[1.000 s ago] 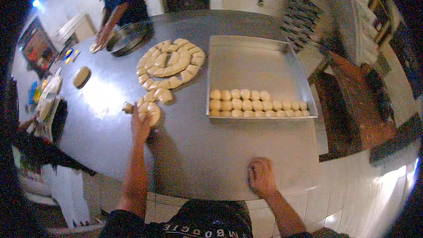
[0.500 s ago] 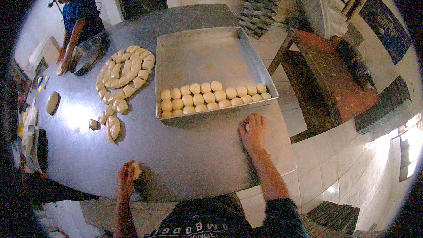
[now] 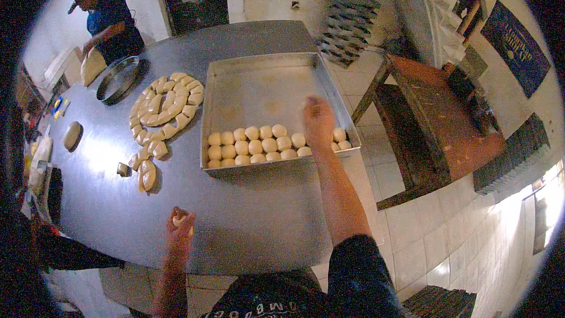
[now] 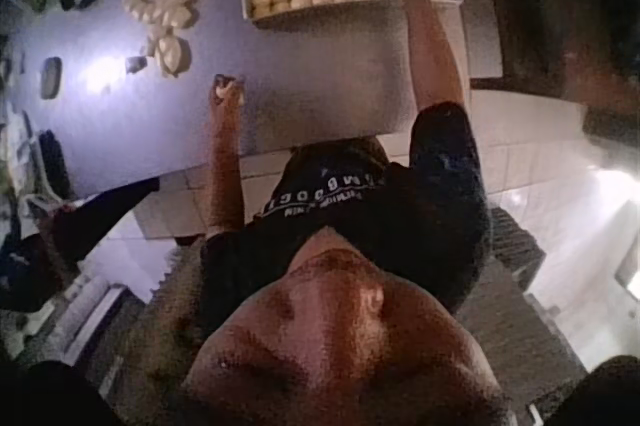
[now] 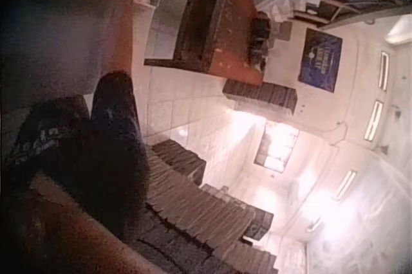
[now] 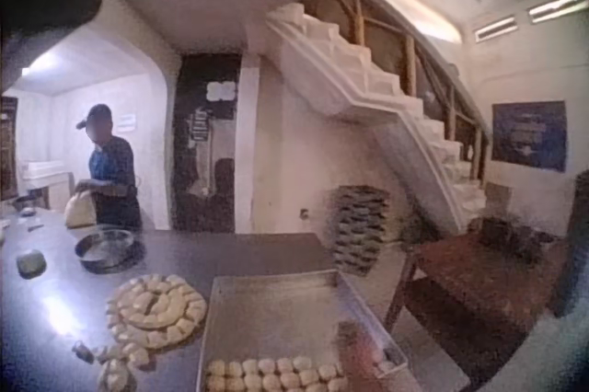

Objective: The person prepares bread dough by handling a large mass on a table, walking to a shelf to retrieve a bowl of filling, and kemudian portioning and rolling individual pieces of dough into balls and placing them in rows on a metal tray.

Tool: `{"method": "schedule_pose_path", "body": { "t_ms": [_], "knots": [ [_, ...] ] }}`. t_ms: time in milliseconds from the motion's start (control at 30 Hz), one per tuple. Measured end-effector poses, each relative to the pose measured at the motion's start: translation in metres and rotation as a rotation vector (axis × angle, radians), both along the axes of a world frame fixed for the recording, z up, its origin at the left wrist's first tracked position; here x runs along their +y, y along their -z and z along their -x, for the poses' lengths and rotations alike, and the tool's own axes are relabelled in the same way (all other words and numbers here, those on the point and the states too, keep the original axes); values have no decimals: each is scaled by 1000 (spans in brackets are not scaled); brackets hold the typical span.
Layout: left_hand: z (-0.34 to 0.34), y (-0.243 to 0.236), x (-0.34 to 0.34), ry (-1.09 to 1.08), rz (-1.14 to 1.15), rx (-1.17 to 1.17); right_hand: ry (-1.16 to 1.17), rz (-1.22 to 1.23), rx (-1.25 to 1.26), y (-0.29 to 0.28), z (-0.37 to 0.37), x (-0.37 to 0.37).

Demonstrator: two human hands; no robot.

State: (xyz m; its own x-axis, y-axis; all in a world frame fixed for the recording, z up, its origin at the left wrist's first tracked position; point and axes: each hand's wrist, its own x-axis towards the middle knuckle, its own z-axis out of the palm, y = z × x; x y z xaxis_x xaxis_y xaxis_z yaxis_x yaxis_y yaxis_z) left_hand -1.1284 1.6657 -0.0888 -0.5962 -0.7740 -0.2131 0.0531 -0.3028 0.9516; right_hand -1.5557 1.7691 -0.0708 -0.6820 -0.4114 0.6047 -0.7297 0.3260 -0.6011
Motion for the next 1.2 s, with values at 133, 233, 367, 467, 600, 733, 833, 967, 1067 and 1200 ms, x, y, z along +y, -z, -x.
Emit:
{"method": "schedule_pose_path", "body": {
  "t_ms": [133, 233, 367, 467, 600, 733, 833, 967, 1067, 1200],
  "knots": [
    [-12, 5, -11, -39, 179, -207, -120, 59, -305, 1, -60, -34],
    [-14, 26, -3, 112, 166, -153, -526, -3, -319, -37, -190, -9],
    [12, -17, 21, 515, 22, -50, -828, -213, -380, -17, -266, 29],
    [-16, -12, -16, 398, 243, -347, -488, -234, -505, 0, -257, 91],
    [-53, 11, -105, -328, 983, -675, -372, -682, 147, 19, -240, 125],
    [-28, 12, -137, -358, 1259, -993, -19, -607, 74, 23, -218, 60],
    [-13, 33, -161, -375, 1263, -1086, -159, -595, -13, 51, -256, 68],
    [-40, 31, -172, -165, 1251, -1065, -241, -825, 7, 57, -242, 124],
    [-43, 26, -145, 36, 1196, -940, 118, -610, 75, 40, -168, 99],
    [-45, -8, -64, 467, 716, -506, -53, -521, -21, 46, -196, 60]
  ]
}}
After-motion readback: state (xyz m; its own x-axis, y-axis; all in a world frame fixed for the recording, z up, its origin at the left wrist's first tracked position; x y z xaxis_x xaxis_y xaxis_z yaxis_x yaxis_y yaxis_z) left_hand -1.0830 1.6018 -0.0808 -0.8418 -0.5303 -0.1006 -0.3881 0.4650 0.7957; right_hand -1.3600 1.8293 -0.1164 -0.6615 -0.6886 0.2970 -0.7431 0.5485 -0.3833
